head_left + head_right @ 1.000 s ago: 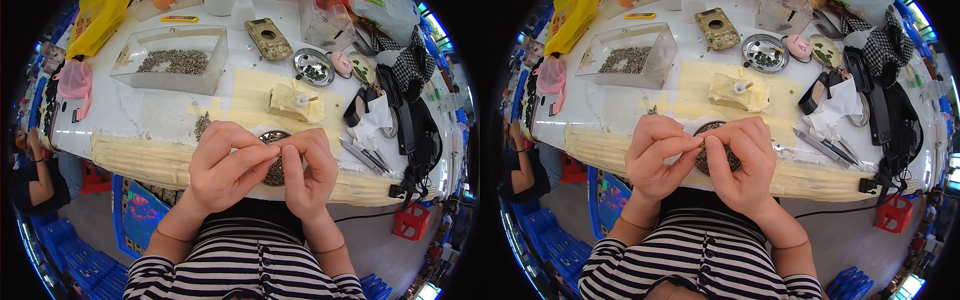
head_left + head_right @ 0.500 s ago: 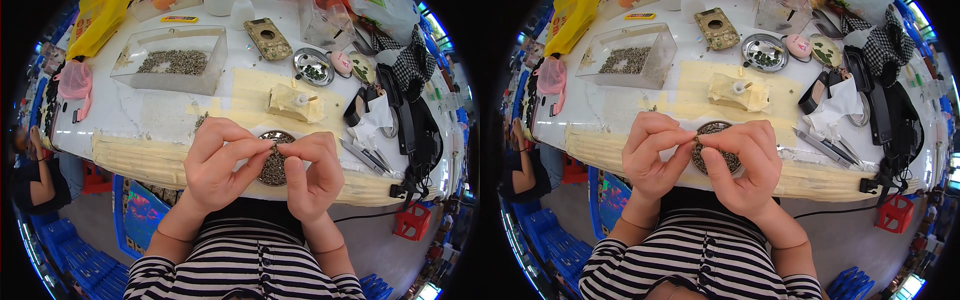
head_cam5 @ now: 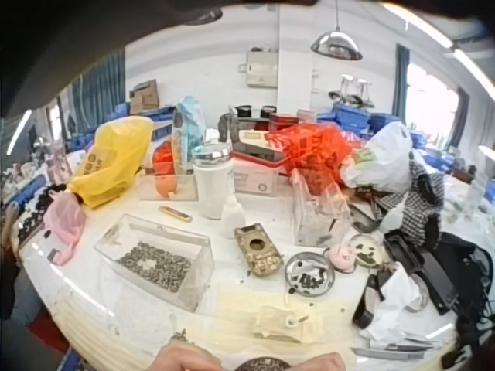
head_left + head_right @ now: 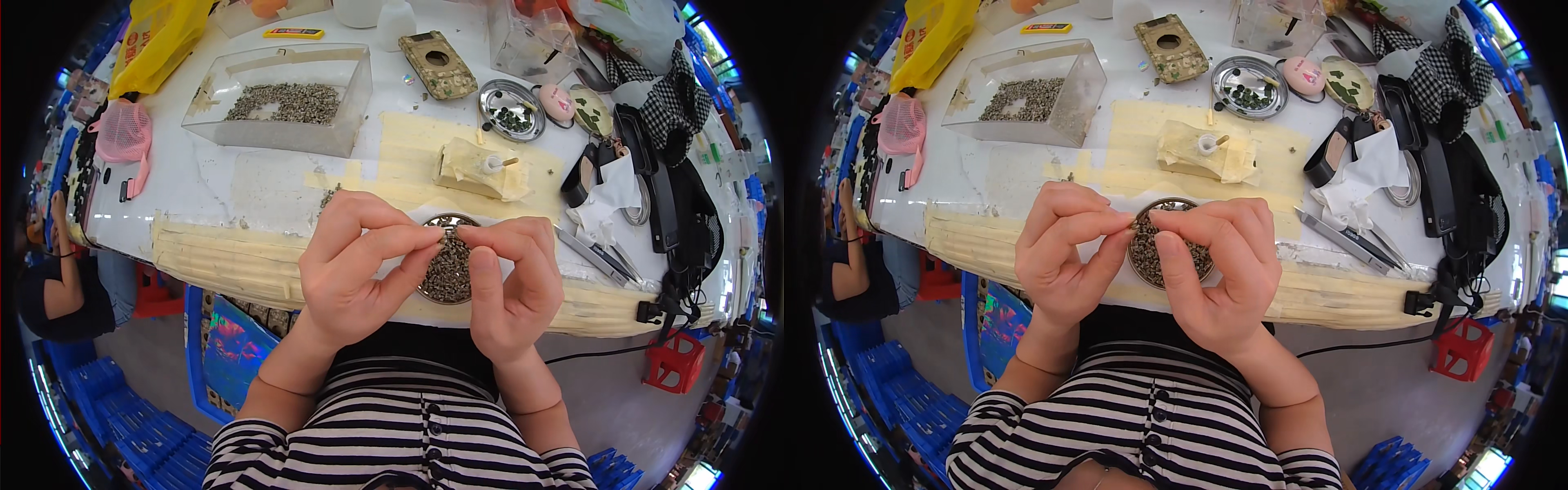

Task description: The person is assembling small components onto a model toy tank.

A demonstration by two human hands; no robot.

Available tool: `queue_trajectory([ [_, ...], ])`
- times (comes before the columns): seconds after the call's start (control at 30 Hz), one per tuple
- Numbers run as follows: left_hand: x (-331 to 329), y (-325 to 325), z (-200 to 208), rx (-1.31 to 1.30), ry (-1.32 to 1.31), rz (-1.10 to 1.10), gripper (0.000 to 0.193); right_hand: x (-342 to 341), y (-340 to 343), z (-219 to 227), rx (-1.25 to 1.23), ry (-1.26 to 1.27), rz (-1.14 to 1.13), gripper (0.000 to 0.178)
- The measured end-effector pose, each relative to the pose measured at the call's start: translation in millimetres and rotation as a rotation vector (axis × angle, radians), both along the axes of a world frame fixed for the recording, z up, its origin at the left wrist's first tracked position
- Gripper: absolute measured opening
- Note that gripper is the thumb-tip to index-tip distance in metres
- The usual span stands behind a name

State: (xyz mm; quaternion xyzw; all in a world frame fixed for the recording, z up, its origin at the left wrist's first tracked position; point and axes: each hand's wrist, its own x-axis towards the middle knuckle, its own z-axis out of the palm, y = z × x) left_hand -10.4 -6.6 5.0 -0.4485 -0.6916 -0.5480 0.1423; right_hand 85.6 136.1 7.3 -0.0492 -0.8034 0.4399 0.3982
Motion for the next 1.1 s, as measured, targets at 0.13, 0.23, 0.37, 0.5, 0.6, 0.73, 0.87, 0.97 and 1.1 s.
queue_trajectory([
  [0.13, -1, 0, -1, 0.001, -0.011, -0.003, 0.022, -3, 14, 9, 0.121, 0.004, -0.086, 0.015],
  [0.23, -2, 0, -3, 0.031, -0.013, 0.015, 0.025, -11, 31, 21, 0.328, -0.02, -0.184, 0.015],
  [0.37, -3, 2, -4, 0.064, -0.039, 0.011, 0.026, -19, 49, 27, 0.5, -0.068, -0.282, 0.018],
  [0.5, -3, 2, -4, 0.072, -0.05, 0.012, 0.024, -27, 52, 27, 0.51, -0.123, -0.281, 0.016],
  [0.6, -3, 1, -4, 0.066, -0.048, 0.012, 0.024, -29, 52, 24, 0.511, -0.141, -0.266, 0.013],
  [0.73, -3, 1, -5, 0.074, -0.05, 0.013, 0.024, -26, 50, 27, 0.5, -0.09, -0.296, 0.012],
  [0.87, -2, -2, -3, 0.02, -0.051, -0.016, 0.019, -23, 48, 28, 0.497, -0.016, -0.335, 0.011],
  [0.97, -2, -2, -3, 0.014, -0.056, -0.015, 0.019, -26, 50, 23, 0.487, -0.083, -0.301, 0.011],
  [1.1, -1, -2, -2, 0.013, -0.059, -0.013, 0.018, -26, 52, 18, 0.474, -0.108, -0.273, 0.011],
])
